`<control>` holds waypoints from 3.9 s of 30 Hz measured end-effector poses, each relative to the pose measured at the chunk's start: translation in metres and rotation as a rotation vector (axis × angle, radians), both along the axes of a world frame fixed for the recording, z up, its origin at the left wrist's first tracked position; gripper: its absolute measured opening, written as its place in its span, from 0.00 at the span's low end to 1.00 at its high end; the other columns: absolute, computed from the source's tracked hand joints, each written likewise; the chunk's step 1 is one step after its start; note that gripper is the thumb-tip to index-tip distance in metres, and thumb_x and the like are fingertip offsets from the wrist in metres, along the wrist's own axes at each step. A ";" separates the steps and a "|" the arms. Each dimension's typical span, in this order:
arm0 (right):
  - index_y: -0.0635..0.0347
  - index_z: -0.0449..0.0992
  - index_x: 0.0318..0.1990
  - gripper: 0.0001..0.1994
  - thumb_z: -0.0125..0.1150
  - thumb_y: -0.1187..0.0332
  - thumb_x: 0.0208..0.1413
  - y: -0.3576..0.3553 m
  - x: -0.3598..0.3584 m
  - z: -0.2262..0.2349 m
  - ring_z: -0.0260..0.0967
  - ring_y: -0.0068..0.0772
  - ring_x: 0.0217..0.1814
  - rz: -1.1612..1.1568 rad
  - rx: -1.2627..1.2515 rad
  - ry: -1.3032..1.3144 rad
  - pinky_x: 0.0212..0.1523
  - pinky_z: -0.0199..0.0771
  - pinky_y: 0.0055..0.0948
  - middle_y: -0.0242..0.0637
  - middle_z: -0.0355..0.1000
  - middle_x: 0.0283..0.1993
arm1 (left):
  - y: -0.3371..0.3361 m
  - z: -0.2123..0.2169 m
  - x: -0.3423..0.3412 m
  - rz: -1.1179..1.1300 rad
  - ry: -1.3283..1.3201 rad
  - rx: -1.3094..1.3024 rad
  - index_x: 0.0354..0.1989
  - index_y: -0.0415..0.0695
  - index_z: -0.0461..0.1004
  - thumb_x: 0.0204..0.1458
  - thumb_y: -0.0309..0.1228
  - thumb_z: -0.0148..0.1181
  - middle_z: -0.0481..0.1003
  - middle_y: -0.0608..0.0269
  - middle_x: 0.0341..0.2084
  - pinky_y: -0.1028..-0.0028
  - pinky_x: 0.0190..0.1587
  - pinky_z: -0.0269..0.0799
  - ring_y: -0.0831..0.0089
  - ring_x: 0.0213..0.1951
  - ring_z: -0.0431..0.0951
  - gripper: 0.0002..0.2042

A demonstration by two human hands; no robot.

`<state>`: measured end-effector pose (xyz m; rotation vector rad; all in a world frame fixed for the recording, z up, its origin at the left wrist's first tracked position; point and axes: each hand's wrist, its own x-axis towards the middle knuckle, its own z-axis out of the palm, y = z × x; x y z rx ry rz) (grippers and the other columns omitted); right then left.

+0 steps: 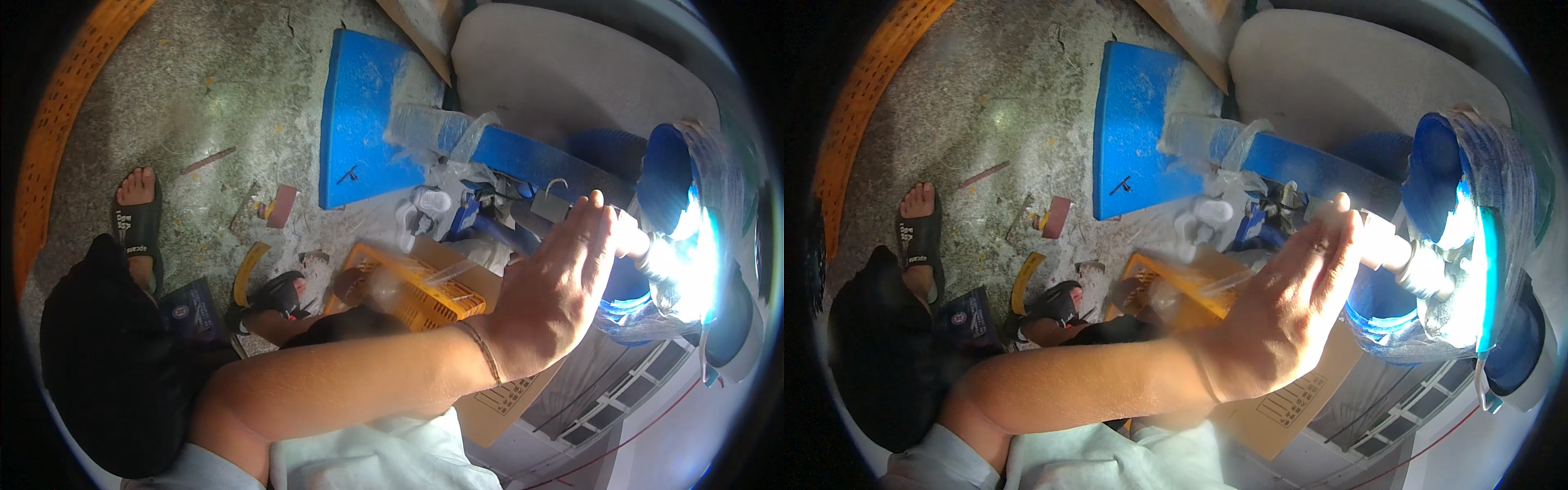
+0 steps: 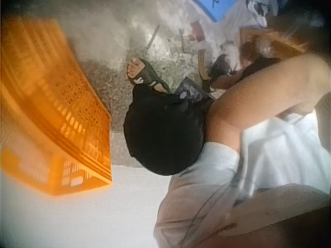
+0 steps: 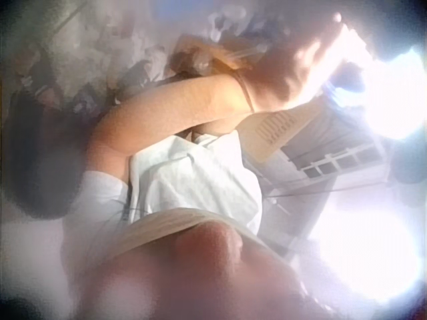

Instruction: The person cuts a piece of cardboard with scissors, then attaches it to a cylindrical object. They apply glue to the cardboard and press it onto the cylinder, adjusting the fit. The person handles small parts and tools while seated on the floor.

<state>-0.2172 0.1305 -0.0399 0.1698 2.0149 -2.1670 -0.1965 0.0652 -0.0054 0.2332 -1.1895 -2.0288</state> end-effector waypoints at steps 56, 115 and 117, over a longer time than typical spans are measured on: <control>0.71 0.77 0.48 0.13 0.53 0.67 0.68 0.002 0.002 0.014 0.75 0.30 0.46 -0.021 0.063 0.145 0.50 0.75 0.29 0.40 0.77 0.44 | -0.001 -0.006 -0.004 -0.066 -0.019 0.080 0.73 0.34 0.52 0.58 0.14 0.54 0.54 0.36 0.71 0.61 0.67 0.68 0.45 0.70 0.63 0.33; 0.76 0.76 0.51 0.13 0.54 0.75 0.64 0.013 0.000 0.038 0.77 0.40 0.51 0.110 -0.414 0.192 0.56 0.78 0.36 0.50 0.78 0.51 | -0.032 0.011 0.014 -0.333 0.047 0.094 0.42 0.37 0.69 0.58 0.20 0.53 0.69 0.64 0.35 0.76 0.41 0.71 0.77 0.38 0.70 0.05; 0.77 0.75 0.52 0.13 0.53 0.76 0.64 0.013 0.001 0.040 0.77 0.40 0.51 0.078 -0.433 0.173 0.57 0.78 0.36 0.51 0.78 0.51 | -0.030 0.016 0.015 -0.321 0.018 0.164 0.42 0.37 0.69 0.57 0.20 0.53 0.69 0.64 0.35 0.75 0.42 0.71 0.76 0.38 0.70 0.06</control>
